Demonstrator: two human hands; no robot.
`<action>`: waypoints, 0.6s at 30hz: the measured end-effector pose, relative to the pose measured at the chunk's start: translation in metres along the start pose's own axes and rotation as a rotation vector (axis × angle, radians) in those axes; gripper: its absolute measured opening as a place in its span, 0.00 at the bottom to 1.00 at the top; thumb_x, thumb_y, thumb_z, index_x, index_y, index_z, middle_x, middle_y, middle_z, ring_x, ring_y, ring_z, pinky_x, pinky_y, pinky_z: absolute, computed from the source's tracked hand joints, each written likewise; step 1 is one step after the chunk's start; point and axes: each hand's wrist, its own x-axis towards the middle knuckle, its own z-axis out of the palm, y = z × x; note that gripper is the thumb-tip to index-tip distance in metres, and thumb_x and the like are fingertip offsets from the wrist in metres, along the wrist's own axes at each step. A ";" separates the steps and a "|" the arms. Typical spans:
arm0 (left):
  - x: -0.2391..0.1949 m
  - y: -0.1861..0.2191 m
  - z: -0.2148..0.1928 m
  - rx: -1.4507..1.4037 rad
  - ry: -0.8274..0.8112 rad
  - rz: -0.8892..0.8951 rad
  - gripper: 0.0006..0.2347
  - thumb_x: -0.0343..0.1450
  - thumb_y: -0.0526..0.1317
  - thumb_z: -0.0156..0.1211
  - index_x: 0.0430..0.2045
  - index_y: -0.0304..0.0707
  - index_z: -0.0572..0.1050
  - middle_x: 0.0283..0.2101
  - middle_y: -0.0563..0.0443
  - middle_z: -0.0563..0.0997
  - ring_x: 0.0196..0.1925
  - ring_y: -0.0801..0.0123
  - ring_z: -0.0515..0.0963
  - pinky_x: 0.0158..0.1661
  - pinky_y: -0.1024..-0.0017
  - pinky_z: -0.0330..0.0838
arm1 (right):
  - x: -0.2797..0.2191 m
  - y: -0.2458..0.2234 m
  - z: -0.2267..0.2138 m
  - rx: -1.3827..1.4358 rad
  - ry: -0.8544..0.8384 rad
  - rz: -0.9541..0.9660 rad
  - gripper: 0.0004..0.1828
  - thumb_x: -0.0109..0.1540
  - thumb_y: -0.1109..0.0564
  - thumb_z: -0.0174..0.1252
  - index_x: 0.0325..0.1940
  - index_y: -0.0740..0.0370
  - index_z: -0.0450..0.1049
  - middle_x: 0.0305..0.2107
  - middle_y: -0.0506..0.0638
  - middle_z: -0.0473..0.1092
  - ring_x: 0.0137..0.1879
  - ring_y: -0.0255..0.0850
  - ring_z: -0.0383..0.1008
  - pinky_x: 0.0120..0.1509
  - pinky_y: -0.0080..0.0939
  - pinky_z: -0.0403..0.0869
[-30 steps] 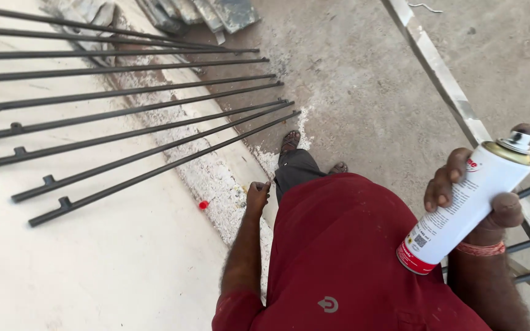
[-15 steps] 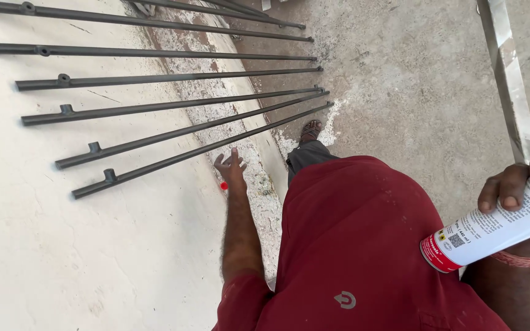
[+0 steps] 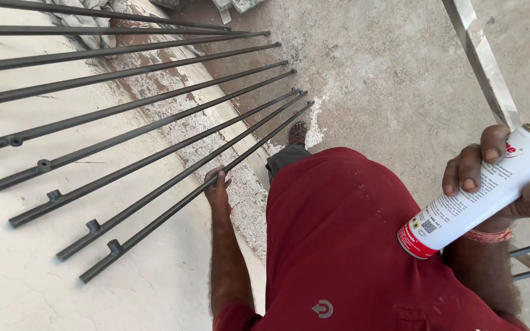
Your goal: The person spray-paints long black metal rods one at a time, holding each rod with one hand while moving a spray can along its length with the other. The rods rest on a metal frame and on the ground near a wall, and the person rotates and repositions each rod to coat different sections.
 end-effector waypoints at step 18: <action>0.030 0.083 0.148 0.461 -0.494 0.420 0.12 0.80 0.40 0.50 0.54 0.31 0.71 0.55 0.39 0.78 0.58 0.57 0.78 0.56 0.64 0.72 | -0.013 0.018 0.035 -0.032 0.212 -0.071 0.32 0.62 0.43 0.65 0.64 0.61 0.65 0.34 0.51 0.65 0.29 0.40 0.76 0.30 0.46 0.81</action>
